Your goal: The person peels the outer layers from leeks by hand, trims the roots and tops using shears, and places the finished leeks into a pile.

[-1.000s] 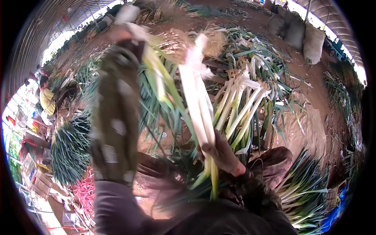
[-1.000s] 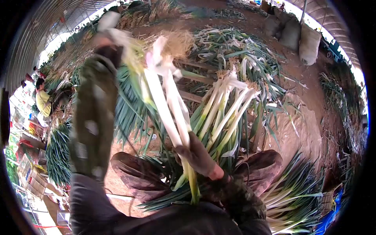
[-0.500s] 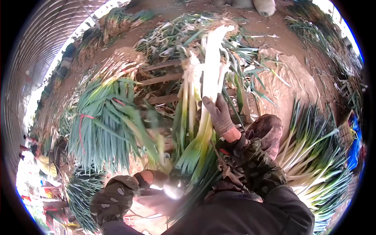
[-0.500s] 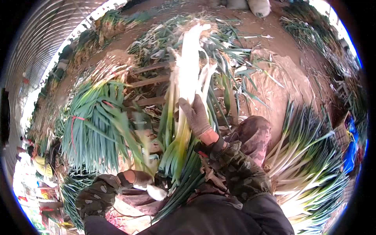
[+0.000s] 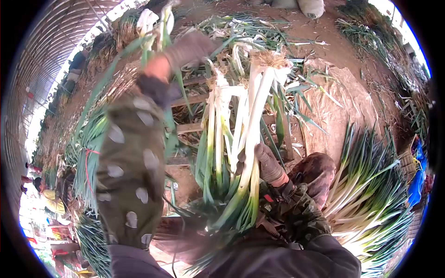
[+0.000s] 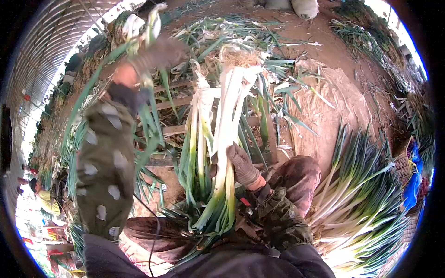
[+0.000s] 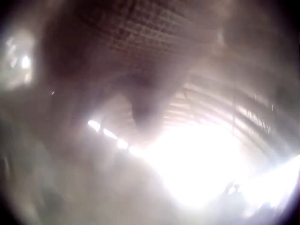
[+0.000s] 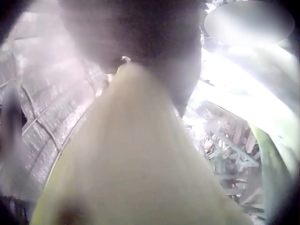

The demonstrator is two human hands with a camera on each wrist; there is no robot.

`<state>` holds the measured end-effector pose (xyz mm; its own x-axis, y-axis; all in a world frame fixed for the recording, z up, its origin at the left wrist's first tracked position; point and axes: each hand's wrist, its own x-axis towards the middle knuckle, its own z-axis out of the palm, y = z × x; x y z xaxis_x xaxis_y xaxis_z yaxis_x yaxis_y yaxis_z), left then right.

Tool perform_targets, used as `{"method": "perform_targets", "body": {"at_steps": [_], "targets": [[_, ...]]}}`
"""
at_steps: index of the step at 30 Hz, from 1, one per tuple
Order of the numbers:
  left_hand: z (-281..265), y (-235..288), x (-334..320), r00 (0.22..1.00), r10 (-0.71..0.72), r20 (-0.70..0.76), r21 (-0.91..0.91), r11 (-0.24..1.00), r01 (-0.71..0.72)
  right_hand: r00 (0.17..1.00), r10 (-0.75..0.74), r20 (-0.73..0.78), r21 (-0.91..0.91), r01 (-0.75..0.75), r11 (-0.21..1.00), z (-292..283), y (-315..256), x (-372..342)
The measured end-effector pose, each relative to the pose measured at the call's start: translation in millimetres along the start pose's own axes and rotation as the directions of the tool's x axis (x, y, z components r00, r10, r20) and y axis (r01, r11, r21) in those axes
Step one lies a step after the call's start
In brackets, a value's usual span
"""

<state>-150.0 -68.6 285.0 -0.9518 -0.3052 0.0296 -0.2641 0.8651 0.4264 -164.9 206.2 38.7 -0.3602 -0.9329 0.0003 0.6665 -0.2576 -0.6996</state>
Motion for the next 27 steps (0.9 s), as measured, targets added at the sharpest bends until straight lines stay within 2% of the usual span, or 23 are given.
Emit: {"method": "perform_targets", "body": {"at_steps": [1, 3, 4, 5, 7, 10, 13, 14, 17, 20, 21, 22, 23, 24, 25, 27], "targets": [[30.8, 10.9, -0.7, 0.992, 0.001, 0.122, -0.149, 0.989, 0.017, 0.999, -0.006, 0.047, 0.023, 0.005, 1.0, -7.8, 3.0, 0.5], [95.0, 20.2, -10.2, 0.944, 0.023, 0.329, -0.465, 0.874, 0.141, 0.991, -0.026, 0.131, 0.064, 0.017, 0.998, -26.0, 6.2, -1.8], [124.7, 16.6, -16.4, 0.928, 0.046, 0.37, -0.592, 0.781, 0.198, 0.989, -0.019, 0.147, 0.081, 0.007, 0.997, -33.8, 8.3, -5.1], [143.9, 10.4, -20.2, 0.889, 0.078, 0.452, -0.726, 0.611, 0.315, 0.993, -0.013, 0.115, 0.071, 0.005, 0.997, -38.9, 9.8, -7.8], [187.0, -3.5, -16.8, 0.919, 0.193, 0.345, -0.902, 0.34, 0.267, 0.998, 0.0, 0.06, 0.055, -0.003, 0.998, -45.1, 11.9, -11.6], [200.7, 15.3, -19.3, 0.947, 0.229, 0.224, -0.941, 0.304, 0.149, 0.976, 0.003, 0.218, 0.161, -0.039, 0.986, -40.6, 13.0, -12.1], [198.8, 33.5, -28.4, 0.929, 0.275, 0.247, -0.946, 0.274, 0.171, 0.978, 0.034, 0.204, 0.188, -0.073, 0.979, -32.3, 12.1, -16.2], [196.8, 39.2, -32.2, 0.933, 0.24, 0.267, -0.941, 0.272, 0.2, 0.965, 0.053, 0.257, 0.195, -0.106, 0.975, -34.2, 12.6, -16.5], [212.5, 42.1, -28.7, 0.994, 0.106, 0.034, -0.828, 0.56, -0.031, 0.996, -0.027, 0.09, -0.095, 0.036, 0.995, -30.6, 13.0, -19.3], [235.1, 45.8, -29.5, 0.982, -0.027, -0.189, -0.518, 0.852, -0.076, 0.961, -0.194, -0.197, -0.323, 0.123, 0.938, -12.1, 19.3, -27.7], [232.7, 54.0, -34.1, 0.977, -0.046, -0.209, -0.482, 0.874, -0.062, 0.923, -0.264, -0.279, -0.402, 0.138, 0.905, -5.0, 17.8, -29.8], [228.4, 67.6, -42.1, 0.972, -0.062, -0.226, -0.447, 0.893, -0.047, 0.875, -0.384, -0.296, -0.667, 0.099, 0.738, 10.0, 6.2, -39.0], [224.2, 81.0, -49.6, 0.968, -0.076, -0.24, -0.413, 0.91, -0.031, 0.862, -0.418, -0.286, -0.672, 0.13, 0.729, 8.9, 7.5, -41.2], [222.4, 87.1, -53.9, 0.972, -0.066, -0.224, -0.446, 0.894, -0.042, 0.848, -0.451, -0.277, -0.676, 0.161, 0.719, 5.1, 10.7, -41.5], [221.6, 87.5, -54.8, 0.988, -0.027, -0.151, -0.571, 0.819, -0.065, 0.835, -0.481, -0.266, -0.68, 0.191, 0.708, 0.8, 14.1, -41.4], [213.9, 81.2, -53.6, 0.997, 0.068, -0.027, -0.784, 0.617, -0.063, 0.881, -0.413, -0.23, -0.571, 0.222, 0.79, -4.1, 11.5, -44.0]]}}
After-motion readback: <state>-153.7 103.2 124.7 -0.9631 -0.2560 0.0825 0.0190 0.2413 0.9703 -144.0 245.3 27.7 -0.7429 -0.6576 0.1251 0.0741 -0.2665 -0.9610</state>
